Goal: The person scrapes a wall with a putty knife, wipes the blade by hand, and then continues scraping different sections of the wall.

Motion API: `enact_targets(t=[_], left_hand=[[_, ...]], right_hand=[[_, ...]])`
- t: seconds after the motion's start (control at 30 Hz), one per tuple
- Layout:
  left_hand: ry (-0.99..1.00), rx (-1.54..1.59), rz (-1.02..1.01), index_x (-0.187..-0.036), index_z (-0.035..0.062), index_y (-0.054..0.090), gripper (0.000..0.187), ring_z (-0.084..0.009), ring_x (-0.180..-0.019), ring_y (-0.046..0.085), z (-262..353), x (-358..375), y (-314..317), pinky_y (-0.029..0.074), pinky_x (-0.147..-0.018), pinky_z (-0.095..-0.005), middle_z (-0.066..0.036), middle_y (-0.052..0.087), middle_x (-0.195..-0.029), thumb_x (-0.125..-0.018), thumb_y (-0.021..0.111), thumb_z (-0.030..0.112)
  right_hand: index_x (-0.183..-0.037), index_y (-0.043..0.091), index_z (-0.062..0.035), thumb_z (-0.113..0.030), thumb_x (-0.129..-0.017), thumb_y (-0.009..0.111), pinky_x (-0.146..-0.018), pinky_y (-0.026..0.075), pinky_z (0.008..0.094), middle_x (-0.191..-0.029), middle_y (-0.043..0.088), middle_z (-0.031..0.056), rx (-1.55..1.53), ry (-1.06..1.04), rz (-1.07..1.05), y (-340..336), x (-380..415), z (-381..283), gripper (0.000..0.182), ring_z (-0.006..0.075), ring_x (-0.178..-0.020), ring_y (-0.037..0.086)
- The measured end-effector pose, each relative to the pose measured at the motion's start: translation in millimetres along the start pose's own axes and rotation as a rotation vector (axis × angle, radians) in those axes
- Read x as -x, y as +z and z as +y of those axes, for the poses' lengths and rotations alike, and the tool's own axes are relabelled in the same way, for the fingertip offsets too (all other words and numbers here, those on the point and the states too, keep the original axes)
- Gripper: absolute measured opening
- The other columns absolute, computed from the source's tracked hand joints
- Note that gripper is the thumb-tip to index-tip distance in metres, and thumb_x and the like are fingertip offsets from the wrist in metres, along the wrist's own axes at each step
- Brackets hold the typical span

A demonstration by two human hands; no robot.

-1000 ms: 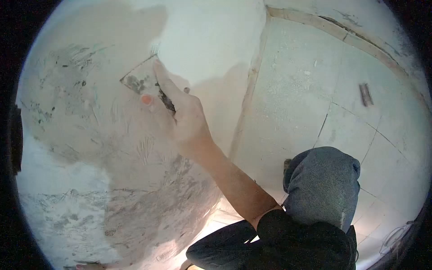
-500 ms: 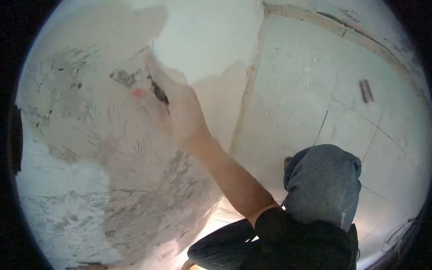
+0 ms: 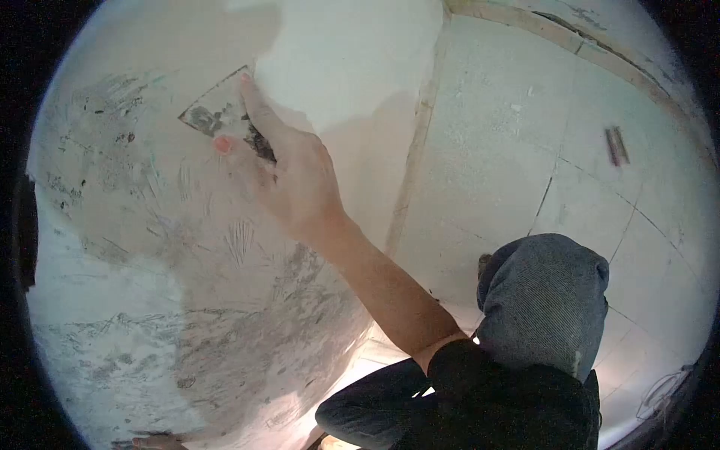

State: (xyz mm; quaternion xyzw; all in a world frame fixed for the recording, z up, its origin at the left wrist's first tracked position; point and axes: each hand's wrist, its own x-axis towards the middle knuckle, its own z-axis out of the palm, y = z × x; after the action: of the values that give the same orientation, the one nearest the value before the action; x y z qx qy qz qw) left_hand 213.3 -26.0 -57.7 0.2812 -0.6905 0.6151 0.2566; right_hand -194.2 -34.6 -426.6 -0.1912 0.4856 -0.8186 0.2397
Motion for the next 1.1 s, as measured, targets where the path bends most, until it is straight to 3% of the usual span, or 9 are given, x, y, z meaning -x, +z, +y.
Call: enact_targets(t=[0.27,0.33,0.37,0.43,0.63,0.8,0.93,1.0,1.1], left_hand=[[-0.026,-0.086,-0.004,-0.147,-0.0065,0.036,0.074,-0.0458,-0.137,0.032,2,3,-6,0.027,-0.109,-0.0573,-0.030,0.031,-0.151,-0.106,0.023,0.053],[0.012,-0.102,-0.020,-0.148,-0.0058,0.035,0.073,-0.0462,-0.137,0.032,10,2,-5,0.027,-0.109,-0.0580,-0.030,0.031,-0.151,-0.106,0.024,0.053],[0.014,-0.097,-0.018,-0.148,-0.0058,0.035,0.073,-0.0462,-0.137,0.032,11,3,-3,0.027,-0.109,-0.0580,-0.030,0.031,-0.151,-0.106,0.024,0.053],[0.044,-0.160,-0.021,-0.148,-0.0054,0.035,0.071,-0.0462,-0.137,0.032,9,3,-4,0.027,-0.109,-0.0580,-0.029,0.031,-0.151,-0.106,0.023,0.051],[-0.003,-0.070,-0.007,-0.149,-0.0046,0.033,0.071,-0.0459,-0.136,0.032,14,1,-6,0.027,-0.108,-0.0572,-0.030,0.031,-0.151,-0.105,0.027,0.051],[-0.027,-0.082,-0.012,-0.148,-0.0046,0.034,0.071,-0.0449,-0.137,0.032,18,-3,-4,0.027,-0.110,-0.0571,-0.029,0.032,-0.151,-0.105,0.030,0.052],[0.058,-0.147,0.045,-0.146,-0.0005,0.042,0.071,-0.0367,-0.140,0.037,17,-6,-3,0.032,-0.114,-0.0515,-0.023,0.041,-0.150,-0.104,0.027,0.056],[0.058,-0.128,0.028,-0.143,-0.0020,0.045,0.072,-0.0402,-0.136,0.041,-2,6,-2,0.038,-0.109,-0.0522,-0.024,0.044,-0.147,-0.102,0.036,0.056],[0.119,-0.217,0.081,-0.142,-0.0008,0.047,0.071,-0.0395,-0.136,0.043,-4,3,1,0.038,-0.109,-0.0519,-0.023,0.046,-0.146,-0.101,0.039,0.056]], right_hand=[[-0.147,0.042,-0.0007,-0.034,-0.100,0.060,-0.065,0.039,0.0199,-0.083,0.054,-0.0021,-0.132,-0.096,0.047,5,-5,2,0.061,0.0071,-0.071,0.041],[-0.143,0.046,0.0012,-0.042,-0.095,0.063,-0.078,0.053,0.0374,-0.104,0.068,0.0277,0.016,0.099,-0.050,-5,-2,-12,0.067,0.0373,-0.086,0.070],[-0.143,0.046,0.0012,-0.042,-0.095,0.063,-0.078,0.053,0.0374,-0.104,0.068,0.0277,0.017,0.100,-0.045,-3,-6,-7,0.067,0.0373,-0.086,0.070],[-0.143,0.048,-0.0001,-0.043,-0.098,0.060,-0.066,0.051,0.0318,-0.092,0.072,0.0213,0.076,-0.105,0.127,9,-12,4,0.063,0.0240,-0.067,0.066],[-0.143,0.049,-0.0014,-0.042,-0.103,0.051,-0.056,0.042,0.0240,-0.086,0.072,0.0067,-0.135,0.000,0.146,-14,-1,-1,0.057,0.0038,-0.056,0.044],[-0.139,0.052,0.0021,-0.043,-0.105,0.045,-0.062,0.041,0.0249,-0.080,0.060,0.0013,-0.011,0.243,0.304,-17,-13,8,0.057,0.0046,-0.068,0.048],[-0.124,0.063,-0.0029,-0.054,-0.104,0.039,-0.066,0.039,0.0227,-0.080,0.052,-0.0033,0.095,0.092,0.331,-33,-11,19,0.060,0.0053,-0.068,0.041],[-0.131,0.057,-0.0069,-0.058,-0.103,0.038,-0.064,0.038,0.0228,-0.086,0.052,-0.0037,-0.398,0.449,0.270,-20,28,-3,0.061,0.0053,-0.071,0.042],[-0.132,0.053,-0.0096,-0.058,-0.103,0.037,-0.064,0.038,0.0221,-0.093,0.053,-0.0046,-0.496,0.467,0.348,14,80,-39,0.059,0.0054,-0.072,0.044]])
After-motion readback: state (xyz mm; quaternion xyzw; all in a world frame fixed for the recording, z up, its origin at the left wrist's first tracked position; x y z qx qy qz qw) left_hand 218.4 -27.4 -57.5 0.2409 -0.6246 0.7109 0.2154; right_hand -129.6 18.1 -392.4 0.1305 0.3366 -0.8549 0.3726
